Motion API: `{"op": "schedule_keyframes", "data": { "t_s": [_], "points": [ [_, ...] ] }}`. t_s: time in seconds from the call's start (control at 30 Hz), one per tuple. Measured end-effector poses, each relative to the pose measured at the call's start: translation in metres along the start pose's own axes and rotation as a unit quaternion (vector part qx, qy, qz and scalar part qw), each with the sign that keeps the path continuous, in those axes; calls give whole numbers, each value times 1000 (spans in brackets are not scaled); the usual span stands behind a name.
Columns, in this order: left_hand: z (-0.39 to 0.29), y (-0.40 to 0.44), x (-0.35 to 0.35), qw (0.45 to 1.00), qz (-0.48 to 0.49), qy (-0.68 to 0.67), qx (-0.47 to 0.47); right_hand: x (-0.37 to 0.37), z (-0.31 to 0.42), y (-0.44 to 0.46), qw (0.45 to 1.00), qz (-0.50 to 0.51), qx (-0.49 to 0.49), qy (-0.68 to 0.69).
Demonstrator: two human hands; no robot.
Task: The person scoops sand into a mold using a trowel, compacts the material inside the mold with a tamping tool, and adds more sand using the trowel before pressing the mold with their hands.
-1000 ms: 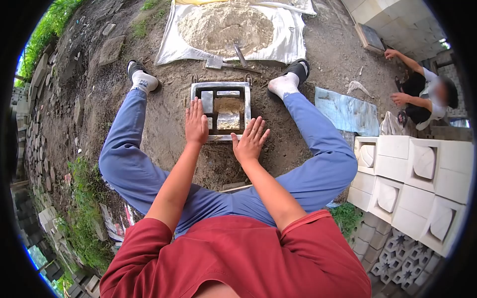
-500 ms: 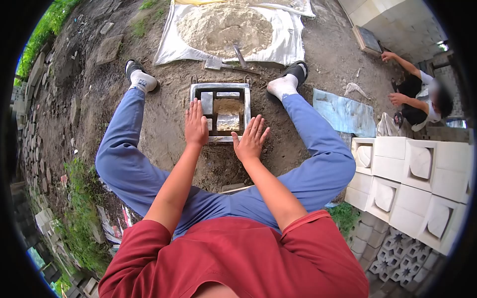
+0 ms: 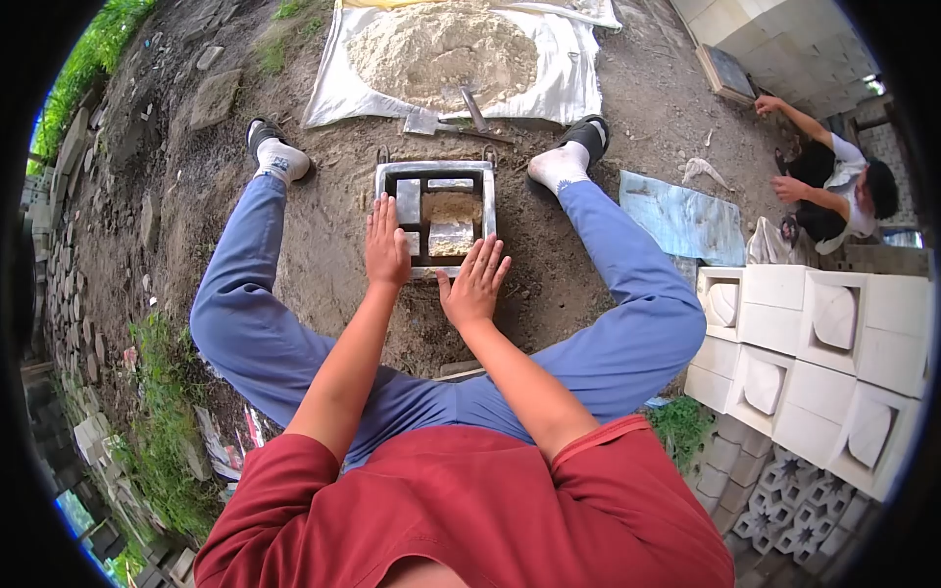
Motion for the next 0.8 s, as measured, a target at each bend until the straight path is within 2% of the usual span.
{"op": "schedule_keyframes", "data": {
  "t_s": [0.1, 0.17, 0.23, 0.8],
  "points": [
    [3, -1, 5, 997, -23, -73, -5, -1, 7, 0, 1000, -13, -4, 18],
    [5, 0, 7, 992, -37, -117, -10, 2, 10, 1, 1000, 2, 30, 2],
    [10, 1, 5, 978, -82, -190, -13, 1, 12, 5, 999, 3, 36, 5],
    [21, 2, -1, 974, -98, -205, -6, -3, 24, 15, 998, 17, 49, -23]
  ]
}}
Point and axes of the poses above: each hand's wrist, its own y-axis towards the middle knuckle, its own x-axis out of the back of the hand, z = x × y, the point moved 2 cm from there along y, towards the middle knuckle, and after that the axes turned 13 degrees about z, right-handed, at the moved point
